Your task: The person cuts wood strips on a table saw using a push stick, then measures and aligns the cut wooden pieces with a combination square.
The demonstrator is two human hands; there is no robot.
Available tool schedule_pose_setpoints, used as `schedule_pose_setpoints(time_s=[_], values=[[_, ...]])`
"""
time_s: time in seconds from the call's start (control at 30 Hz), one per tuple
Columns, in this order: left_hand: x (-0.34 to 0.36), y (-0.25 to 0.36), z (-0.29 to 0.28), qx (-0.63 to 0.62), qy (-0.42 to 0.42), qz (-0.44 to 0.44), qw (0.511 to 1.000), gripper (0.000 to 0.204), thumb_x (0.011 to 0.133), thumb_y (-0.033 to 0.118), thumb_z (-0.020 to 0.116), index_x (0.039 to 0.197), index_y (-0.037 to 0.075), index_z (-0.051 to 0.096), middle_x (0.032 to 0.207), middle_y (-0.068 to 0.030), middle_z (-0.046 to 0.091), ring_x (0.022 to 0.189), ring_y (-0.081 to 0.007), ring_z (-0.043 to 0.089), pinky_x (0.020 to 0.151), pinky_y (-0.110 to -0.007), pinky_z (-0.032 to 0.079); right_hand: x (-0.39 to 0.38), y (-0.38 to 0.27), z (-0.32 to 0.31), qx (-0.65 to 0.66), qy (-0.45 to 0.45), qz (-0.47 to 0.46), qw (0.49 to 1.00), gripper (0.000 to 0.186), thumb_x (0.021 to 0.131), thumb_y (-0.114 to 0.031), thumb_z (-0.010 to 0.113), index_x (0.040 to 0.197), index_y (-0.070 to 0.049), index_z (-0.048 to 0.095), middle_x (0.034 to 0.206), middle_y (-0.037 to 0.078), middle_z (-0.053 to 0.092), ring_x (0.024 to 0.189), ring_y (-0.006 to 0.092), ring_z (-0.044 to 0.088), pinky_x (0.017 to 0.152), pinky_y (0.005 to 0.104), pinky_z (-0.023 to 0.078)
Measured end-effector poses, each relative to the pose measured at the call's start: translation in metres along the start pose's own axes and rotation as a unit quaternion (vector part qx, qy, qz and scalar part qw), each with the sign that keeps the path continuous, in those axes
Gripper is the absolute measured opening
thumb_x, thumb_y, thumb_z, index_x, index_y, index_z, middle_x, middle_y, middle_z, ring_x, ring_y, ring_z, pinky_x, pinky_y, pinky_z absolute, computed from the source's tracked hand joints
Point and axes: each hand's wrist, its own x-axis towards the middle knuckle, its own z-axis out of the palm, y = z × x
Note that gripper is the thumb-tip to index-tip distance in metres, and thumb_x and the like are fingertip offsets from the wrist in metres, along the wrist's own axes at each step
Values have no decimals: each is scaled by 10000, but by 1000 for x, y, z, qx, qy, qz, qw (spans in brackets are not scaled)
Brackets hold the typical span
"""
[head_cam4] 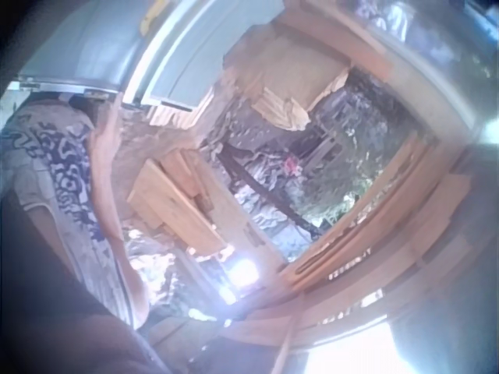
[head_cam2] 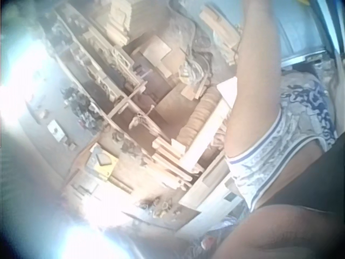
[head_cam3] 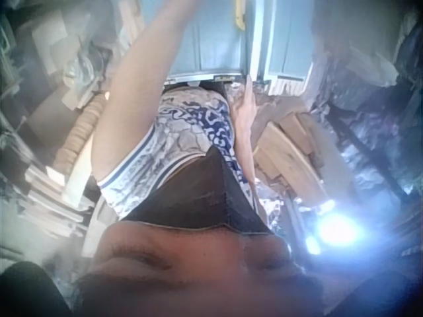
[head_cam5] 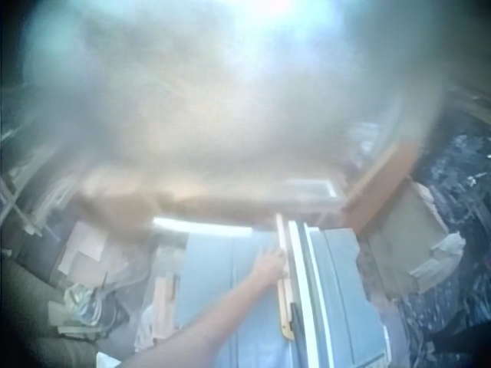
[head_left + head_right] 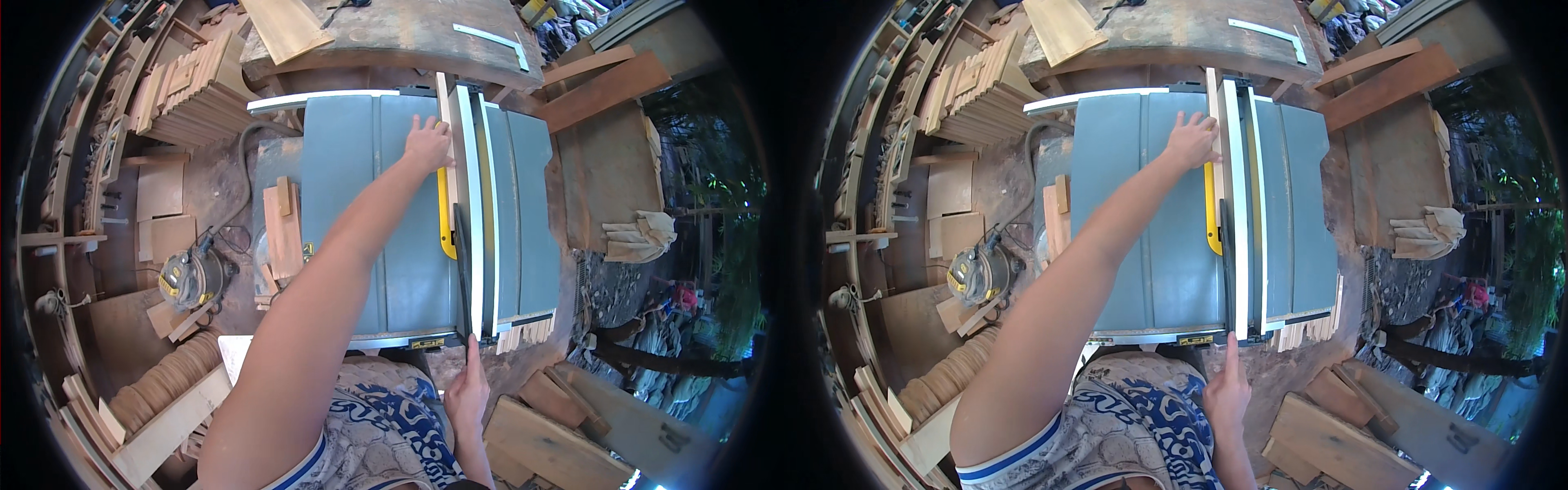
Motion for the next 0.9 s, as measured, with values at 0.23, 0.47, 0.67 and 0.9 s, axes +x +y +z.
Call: schedule_pose_setpoints(time_s=[0.23,0.47,0.67,0.9], values=[[3,-1,4,0,-2,-5,1000,770,841,577,700,1417,92,539,1506,-52,459,1452,-281,335,1175,-602,238,8,1,6,-7,12,5,1000,682,876,94,451,1527,-105,411,998,318,658,857,484,630,773,509,493],[4,-7,13,-18,28,-10,999,786,836,577,705,1427,91,526,1506,-51,460,1444,-281,349,1164,-613,253,14,5,6,-13,16,-5,1000,719,866,90,458,1544,-140,384,989,311,663,846,484,628,757,519,486],[3,-9,9,-4,2,9,1000,958,762,658,733,1484,95,454,1546,-66,408,1458,-326,326,1163,-622,244,15,0,5,-21,-8,26,999,723,867,86,451,1547,-151,378,952,311,658,831,485,625,747,524,475],[3,-5,0,0,-41,-5,999,1026,721,664,764,1492,70,437,1547,-73,400,1463,-359,306,1169,-623,230,7,6,4,9,27,-28,999,661,884,79,472,1514,-111,425,1041,291,666,903,482,642,767,525,497]])
